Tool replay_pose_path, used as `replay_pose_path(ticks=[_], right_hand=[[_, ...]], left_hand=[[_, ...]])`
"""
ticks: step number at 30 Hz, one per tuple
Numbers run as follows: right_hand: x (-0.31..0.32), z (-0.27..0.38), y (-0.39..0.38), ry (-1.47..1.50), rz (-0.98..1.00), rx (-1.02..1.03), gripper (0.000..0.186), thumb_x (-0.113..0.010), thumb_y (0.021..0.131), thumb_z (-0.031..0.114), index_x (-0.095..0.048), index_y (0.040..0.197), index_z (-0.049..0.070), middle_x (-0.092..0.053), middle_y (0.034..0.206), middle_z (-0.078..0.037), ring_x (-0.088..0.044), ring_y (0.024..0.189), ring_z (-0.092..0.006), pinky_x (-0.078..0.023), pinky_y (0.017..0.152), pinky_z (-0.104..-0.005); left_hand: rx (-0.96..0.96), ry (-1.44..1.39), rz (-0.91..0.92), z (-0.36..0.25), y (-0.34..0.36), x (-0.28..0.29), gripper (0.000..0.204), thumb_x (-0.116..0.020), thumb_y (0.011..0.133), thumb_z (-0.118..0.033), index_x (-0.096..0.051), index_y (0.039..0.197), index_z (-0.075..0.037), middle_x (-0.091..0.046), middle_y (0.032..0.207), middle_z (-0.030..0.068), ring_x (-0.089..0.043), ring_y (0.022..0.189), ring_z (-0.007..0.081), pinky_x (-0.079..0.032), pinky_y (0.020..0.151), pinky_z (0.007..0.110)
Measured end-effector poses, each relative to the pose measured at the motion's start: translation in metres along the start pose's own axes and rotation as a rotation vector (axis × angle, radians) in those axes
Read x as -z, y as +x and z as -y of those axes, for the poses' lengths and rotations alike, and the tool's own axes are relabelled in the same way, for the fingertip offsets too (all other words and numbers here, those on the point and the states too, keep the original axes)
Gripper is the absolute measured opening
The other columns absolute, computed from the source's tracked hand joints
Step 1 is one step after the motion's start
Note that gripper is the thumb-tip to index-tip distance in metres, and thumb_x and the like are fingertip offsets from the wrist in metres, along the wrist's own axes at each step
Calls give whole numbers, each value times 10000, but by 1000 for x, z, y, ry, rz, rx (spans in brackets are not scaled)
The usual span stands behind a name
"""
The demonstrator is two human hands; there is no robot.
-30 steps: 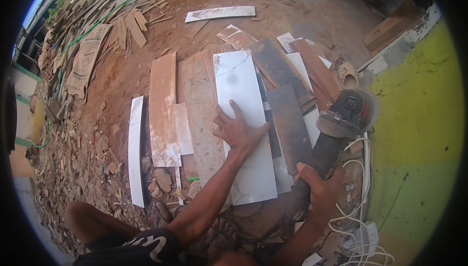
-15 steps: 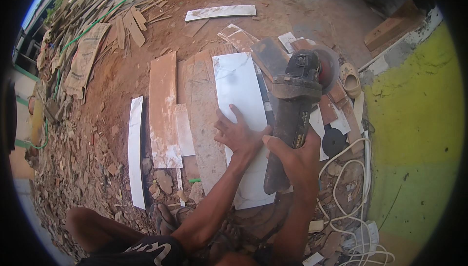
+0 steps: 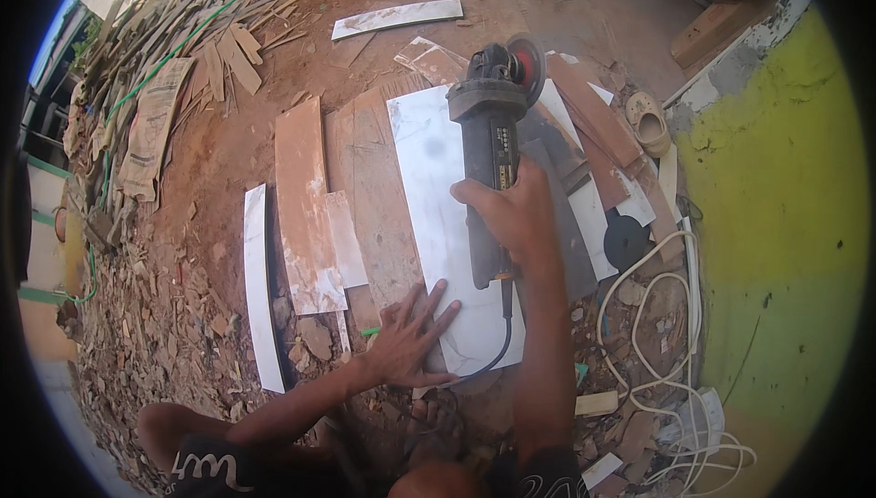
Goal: The person wipes a white rectangular tile with a cloth, then uses an angle grinder to cut the tile into smaller pieces. The person handles the tile and grinder with both hands while sitting on the ground.
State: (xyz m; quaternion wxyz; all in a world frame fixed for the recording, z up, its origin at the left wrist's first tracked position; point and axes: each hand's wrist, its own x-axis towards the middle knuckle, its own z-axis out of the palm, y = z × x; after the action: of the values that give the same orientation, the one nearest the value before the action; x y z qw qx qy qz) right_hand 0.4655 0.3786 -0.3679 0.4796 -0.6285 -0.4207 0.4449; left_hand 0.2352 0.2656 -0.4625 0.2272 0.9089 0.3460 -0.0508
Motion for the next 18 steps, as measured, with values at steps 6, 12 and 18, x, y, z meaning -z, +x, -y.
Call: replay_pose_path(ticks=[6,12,18], right_hand=[[11,13,-11,-31,15,-48,288,-810,708,154,-661,903,2,-651,710,-57,-609,563,-123,-487,516,-283],[28,13,-22,18,4,5,310,-810,722,155,-663,930,-22,-658,714,-67,-609,539,-125,-491,504,-281],[21,9,-17,-27,-31,-24,250,-778,681,156,-665,848,8,-645,719,-44,-584,599,-134,-466,572,-300]], left_hand=[[-46,88,-66,-11,3,-20,1289,-627,705,-814,-167,1592,0,-104,1643,310,-126,1532,435,-257,1041,592],[-10,46,-119,-15,6,-28,1277,-624,703,-799,-179,1584,12,-125,1631,331,-167,1518,461,-268,1030,607],[-4,57,-176,-15,9,-32,1272,-588,715,-806,-171,1592,15,-119,1646,311,-160,1534,422,-258,1025,578]])
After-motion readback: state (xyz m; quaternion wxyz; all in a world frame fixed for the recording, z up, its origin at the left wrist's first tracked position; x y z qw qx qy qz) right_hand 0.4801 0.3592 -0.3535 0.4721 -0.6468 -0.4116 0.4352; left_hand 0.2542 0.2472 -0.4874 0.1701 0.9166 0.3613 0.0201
